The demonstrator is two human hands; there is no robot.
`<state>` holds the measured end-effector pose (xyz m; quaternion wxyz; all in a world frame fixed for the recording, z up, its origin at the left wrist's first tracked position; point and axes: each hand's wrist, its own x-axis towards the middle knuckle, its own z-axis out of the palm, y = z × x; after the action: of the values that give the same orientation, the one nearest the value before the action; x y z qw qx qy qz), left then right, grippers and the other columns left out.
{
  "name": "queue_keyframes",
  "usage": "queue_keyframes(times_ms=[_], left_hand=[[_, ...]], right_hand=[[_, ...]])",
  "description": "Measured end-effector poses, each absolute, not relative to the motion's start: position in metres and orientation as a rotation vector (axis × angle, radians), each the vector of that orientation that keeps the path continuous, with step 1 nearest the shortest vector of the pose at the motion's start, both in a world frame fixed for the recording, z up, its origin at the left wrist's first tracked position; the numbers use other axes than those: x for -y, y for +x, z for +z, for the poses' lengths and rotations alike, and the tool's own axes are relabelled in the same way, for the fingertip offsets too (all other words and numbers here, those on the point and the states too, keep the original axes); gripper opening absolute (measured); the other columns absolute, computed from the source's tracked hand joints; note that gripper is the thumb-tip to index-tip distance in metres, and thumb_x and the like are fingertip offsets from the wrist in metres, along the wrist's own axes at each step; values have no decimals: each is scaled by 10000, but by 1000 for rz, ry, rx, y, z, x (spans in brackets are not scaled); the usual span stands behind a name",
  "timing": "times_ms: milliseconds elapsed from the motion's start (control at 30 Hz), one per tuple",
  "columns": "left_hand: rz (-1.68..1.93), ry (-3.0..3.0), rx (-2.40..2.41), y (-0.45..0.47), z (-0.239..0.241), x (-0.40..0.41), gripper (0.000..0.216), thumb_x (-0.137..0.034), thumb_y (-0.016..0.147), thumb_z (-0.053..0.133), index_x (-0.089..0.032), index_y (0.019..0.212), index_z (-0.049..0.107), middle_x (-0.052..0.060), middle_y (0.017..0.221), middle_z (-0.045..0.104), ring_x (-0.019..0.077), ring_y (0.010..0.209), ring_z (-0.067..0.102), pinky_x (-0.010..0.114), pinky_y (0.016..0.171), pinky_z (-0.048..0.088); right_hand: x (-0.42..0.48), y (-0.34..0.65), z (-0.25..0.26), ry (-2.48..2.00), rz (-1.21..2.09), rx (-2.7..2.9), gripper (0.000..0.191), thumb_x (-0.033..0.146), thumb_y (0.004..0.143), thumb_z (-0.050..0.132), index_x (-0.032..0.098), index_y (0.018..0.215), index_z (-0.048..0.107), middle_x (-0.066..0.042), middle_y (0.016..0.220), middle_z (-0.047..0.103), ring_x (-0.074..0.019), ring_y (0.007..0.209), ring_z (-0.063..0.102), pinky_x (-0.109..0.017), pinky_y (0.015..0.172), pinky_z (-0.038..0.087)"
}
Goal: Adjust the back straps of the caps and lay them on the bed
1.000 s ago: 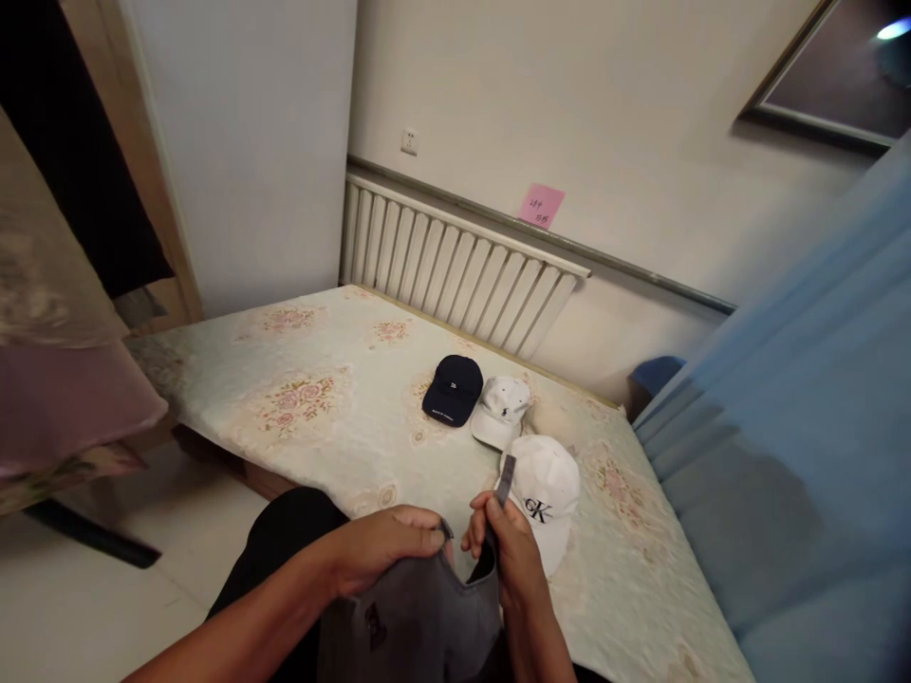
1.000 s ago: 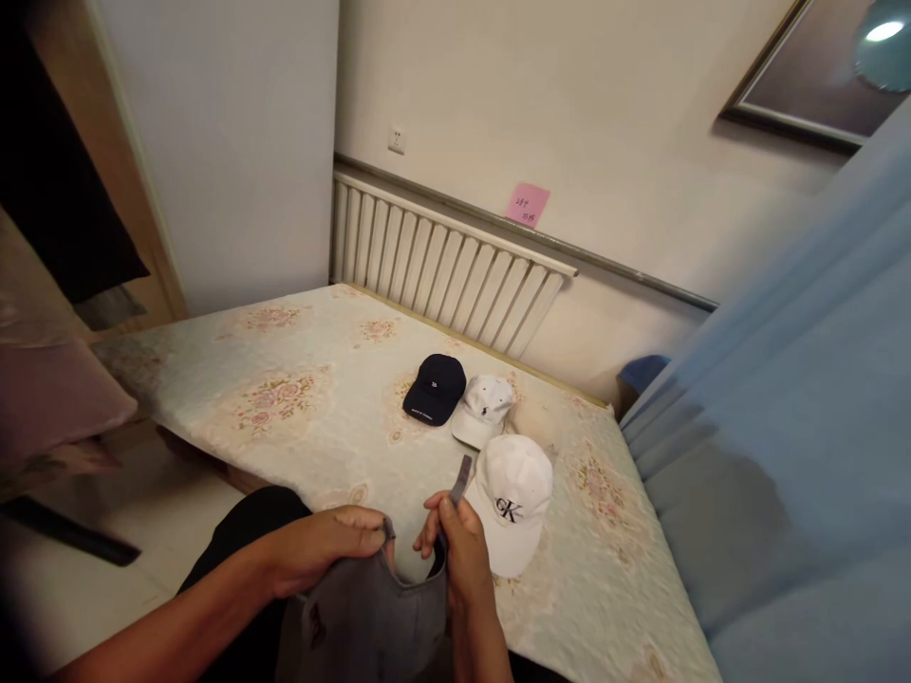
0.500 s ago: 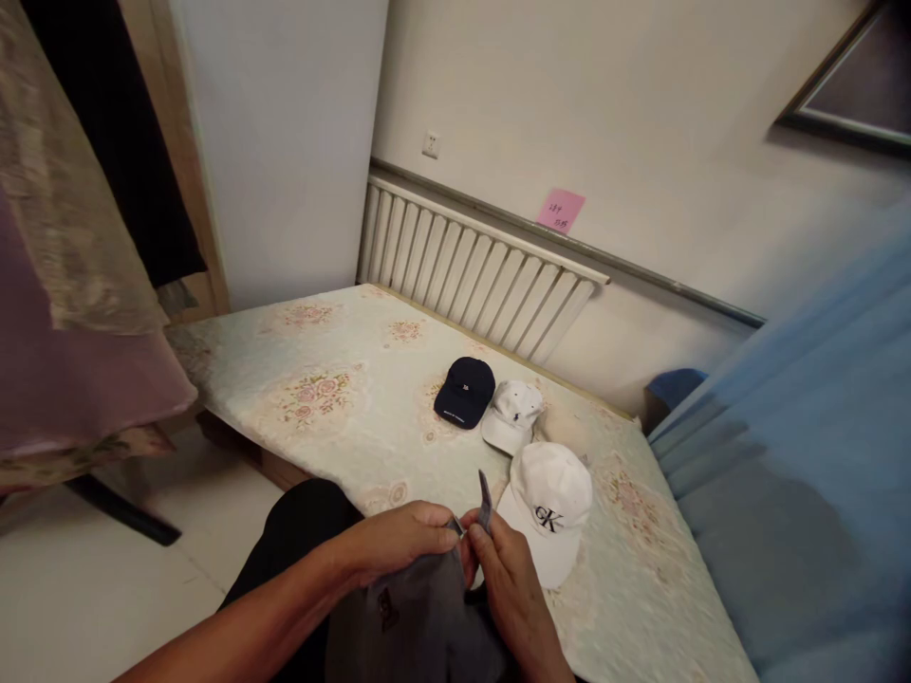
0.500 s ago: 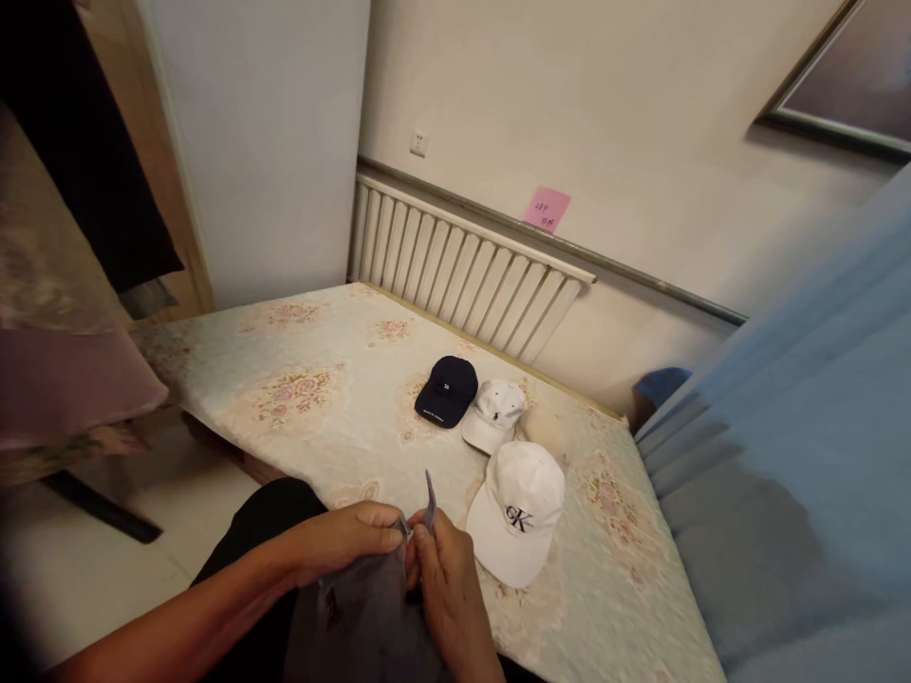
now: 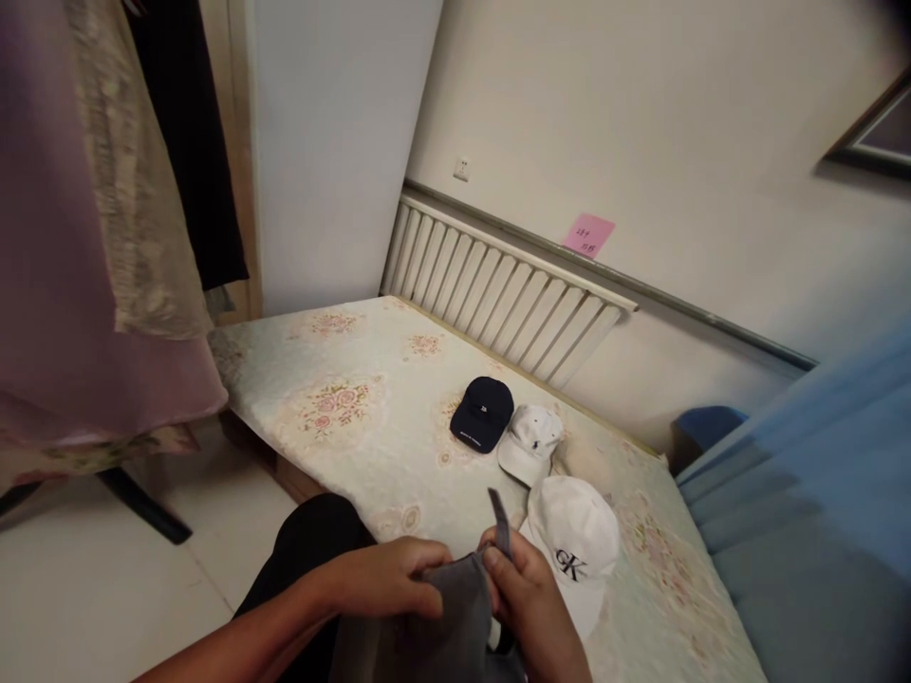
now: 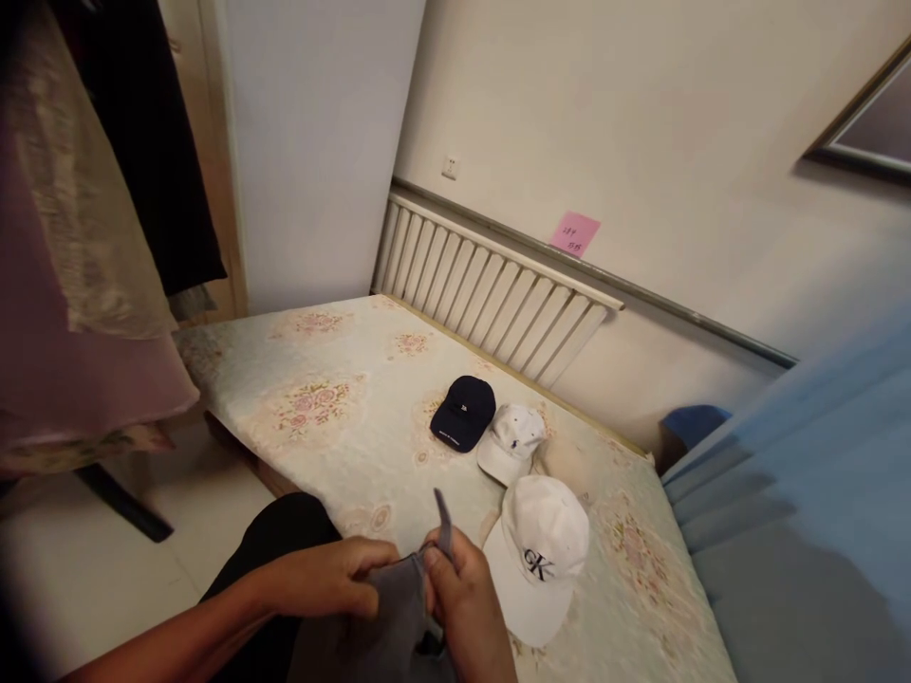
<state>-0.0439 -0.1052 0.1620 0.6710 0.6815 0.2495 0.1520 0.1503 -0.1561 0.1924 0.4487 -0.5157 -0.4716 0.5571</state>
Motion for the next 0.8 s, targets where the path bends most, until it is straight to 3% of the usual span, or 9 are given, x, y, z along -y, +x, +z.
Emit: queue_keyframes(times_ms=[100, 267, 333, 433, 567, 733, 800], left_hand=[[300, 1557, -527, -66, 146, 96, 324, -236, 607, 668, -213, 929, 653, -35, 837, 633, 151, 743, 540, 213, 628, 404], [528, 1485, -642, -87, 113, 76, 252, -212, 670, 613, -207, 914, 675, -21, 928, 666, 191, 882, 580, 249, 743, 443], [685, 1352, -637, -91, 112, 55, 261, -219, 711, 594, -190, 964, 652, 0, 954, 667, 191, 892, 584, 268, 762, 451], [913, 1214, -546, -95, 119, 2, 342, -277, 730, 634, -158, 1050, 614, 53, 995, 667, 199, 890, 596, 313, 813, 452], [1065, 1081, -606, -110, 108, -90, 464, -341, 627, 738, -114, 1014, 621, 104, 919, 684, 222, 854, 616, 329, 796, 459], [944, 968, -1094, -131, 49, -158, 504, -398, 499, 782, -98, 877, 638, 73, 750, 685, 232, 730, 625, 322, 681, 476], [912, 1042, -1233, -136, 33, -167, 459, -401, 533, 749, -108, 869, 638, 70, 768, 692, 238, 757, 632, 307, 660, 477]], right_hand=[[139, 148, 210, -1162, 1482, 961, 298, 449, 726, 666, 198, 732, 506, 112, 406, 321, -39, 359, 193, -176, 366, 140], [80, 141, 243, -1056, 1528, 912, 343, 428, 688, 704, 203, 609, 458, 119, 339, 291, -29, 307, 182, -164, 328, 194], [42, 137, 256, -1044, 1482, 949, 338, 427, 686, 704, 200, 600, 470, 110, 347, 327, -34, 300, 239, -169, 327, 240], [-22, 136, 269, -1017, 1282, 1050, 347, 443, 667, 704, 170, 848, 590, 13, 591, 615, -109, 494, 550, -224, 478, 448], [-73, 158, 248, -1246, 822, 983, 445, 401, 657, 697, 151, 1006, 580, -32, 769, 682, -160, 677, 654, -265, 601, 510], [-34, 229, 195, -1509, 849, 897, 459, 348, 554, 770, 117, 922, 624, -64, 749, 703, -184, 595, 672, -288, 571, 538], [1, 264, 183, -1553, 794, 861, 482, 390, 547, 777, 120, 921, 636, -63, 748, 711, -184, 571, 668, -295, 565, 551]])
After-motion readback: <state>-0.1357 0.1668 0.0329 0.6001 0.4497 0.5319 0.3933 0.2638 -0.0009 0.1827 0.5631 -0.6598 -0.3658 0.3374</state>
